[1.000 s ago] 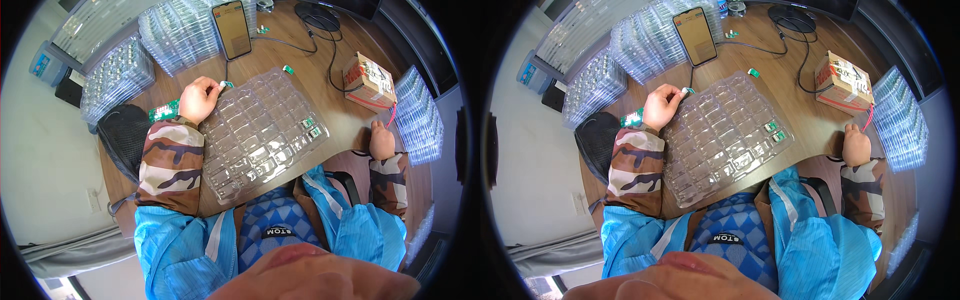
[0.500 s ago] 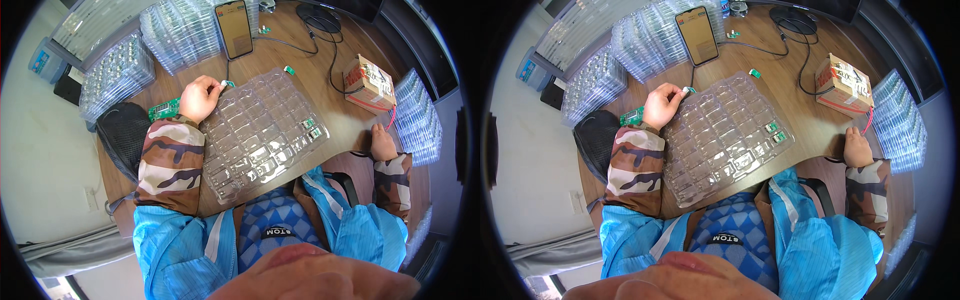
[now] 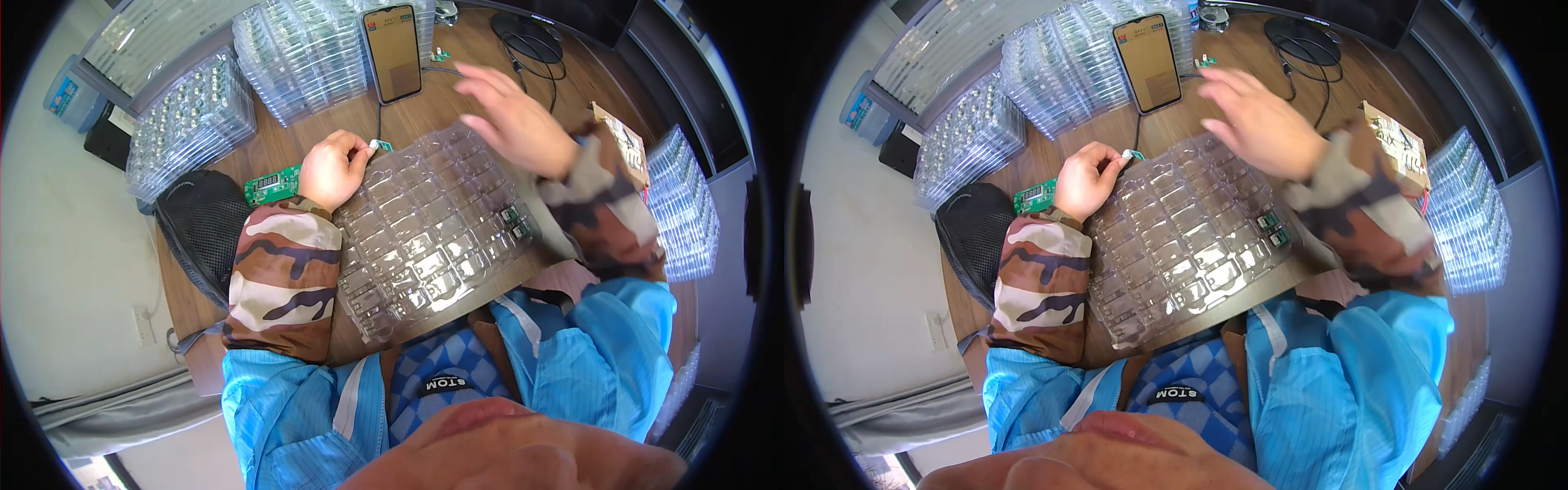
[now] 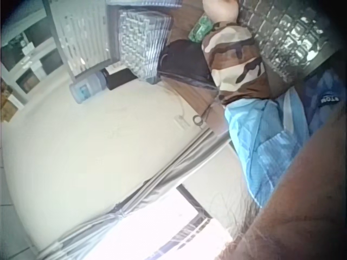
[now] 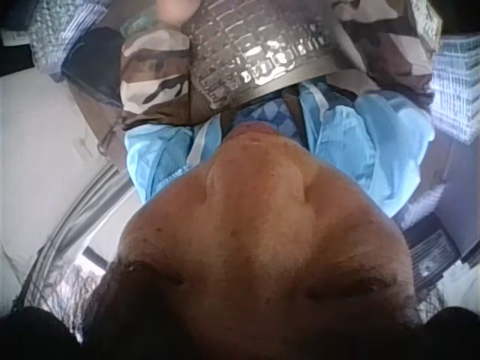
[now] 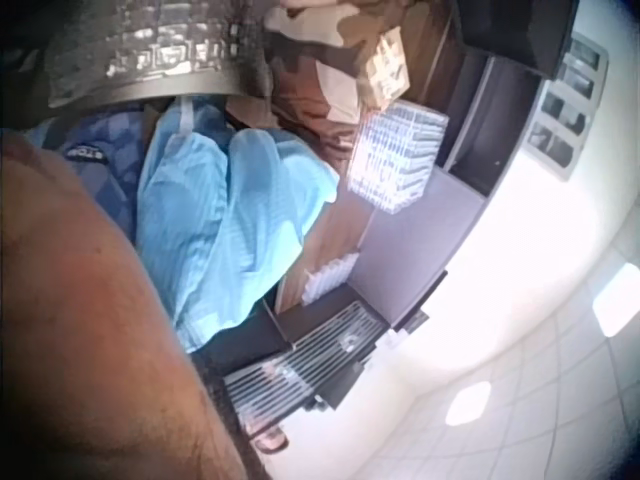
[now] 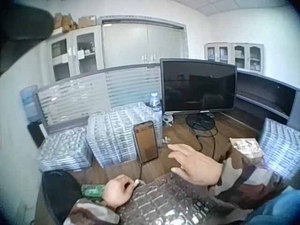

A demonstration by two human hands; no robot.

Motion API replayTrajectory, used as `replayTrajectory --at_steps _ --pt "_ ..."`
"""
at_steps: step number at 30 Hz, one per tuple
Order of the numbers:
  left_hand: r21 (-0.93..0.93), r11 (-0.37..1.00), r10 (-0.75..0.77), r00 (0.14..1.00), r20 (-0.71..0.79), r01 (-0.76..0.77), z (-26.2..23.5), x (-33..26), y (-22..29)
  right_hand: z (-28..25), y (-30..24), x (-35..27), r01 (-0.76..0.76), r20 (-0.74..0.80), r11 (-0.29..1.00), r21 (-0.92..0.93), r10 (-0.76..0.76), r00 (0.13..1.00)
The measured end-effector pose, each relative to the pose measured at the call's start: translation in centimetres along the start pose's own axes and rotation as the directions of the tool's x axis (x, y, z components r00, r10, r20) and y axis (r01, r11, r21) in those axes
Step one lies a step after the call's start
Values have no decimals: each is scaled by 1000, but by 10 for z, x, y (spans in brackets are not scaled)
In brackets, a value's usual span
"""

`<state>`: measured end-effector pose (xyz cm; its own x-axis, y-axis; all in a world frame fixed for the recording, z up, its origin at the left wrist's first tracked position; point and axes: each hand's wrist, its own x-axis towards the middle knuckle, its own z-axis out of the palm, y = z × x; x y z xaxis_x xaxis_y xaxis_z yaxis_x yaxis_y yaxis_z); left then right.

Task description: Placing small green flexible printed circuit boards into a plastic organizer tray on a manufacturing workbench.

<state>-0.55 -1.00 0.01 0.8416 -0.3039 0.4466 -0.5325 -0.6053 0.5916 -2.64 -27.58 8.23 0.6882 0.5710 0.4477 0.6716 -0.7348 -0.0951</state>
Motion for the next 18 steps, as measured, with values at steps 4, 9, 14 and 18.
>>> replayTrajectory --at_steps 4,9,14,18 --pt "-7 1000 19 1000 -13 -20 -1 0 4 55 16 47 -4 -145 999 -51 -3 989" --pt "-2 1000 -6 1000 -5 6 -1 -2 7 80 22 67 -75 -243 992 -104 48 969" --pt "2 1000 -4 1000 2 4 0 -2 9 84 26 71 -98 -217 986 -132 68 974" --pt "9 1000 12 1000 2 -12 0 -4 9 82 24 67 -104 -243 981 -165 62 968"
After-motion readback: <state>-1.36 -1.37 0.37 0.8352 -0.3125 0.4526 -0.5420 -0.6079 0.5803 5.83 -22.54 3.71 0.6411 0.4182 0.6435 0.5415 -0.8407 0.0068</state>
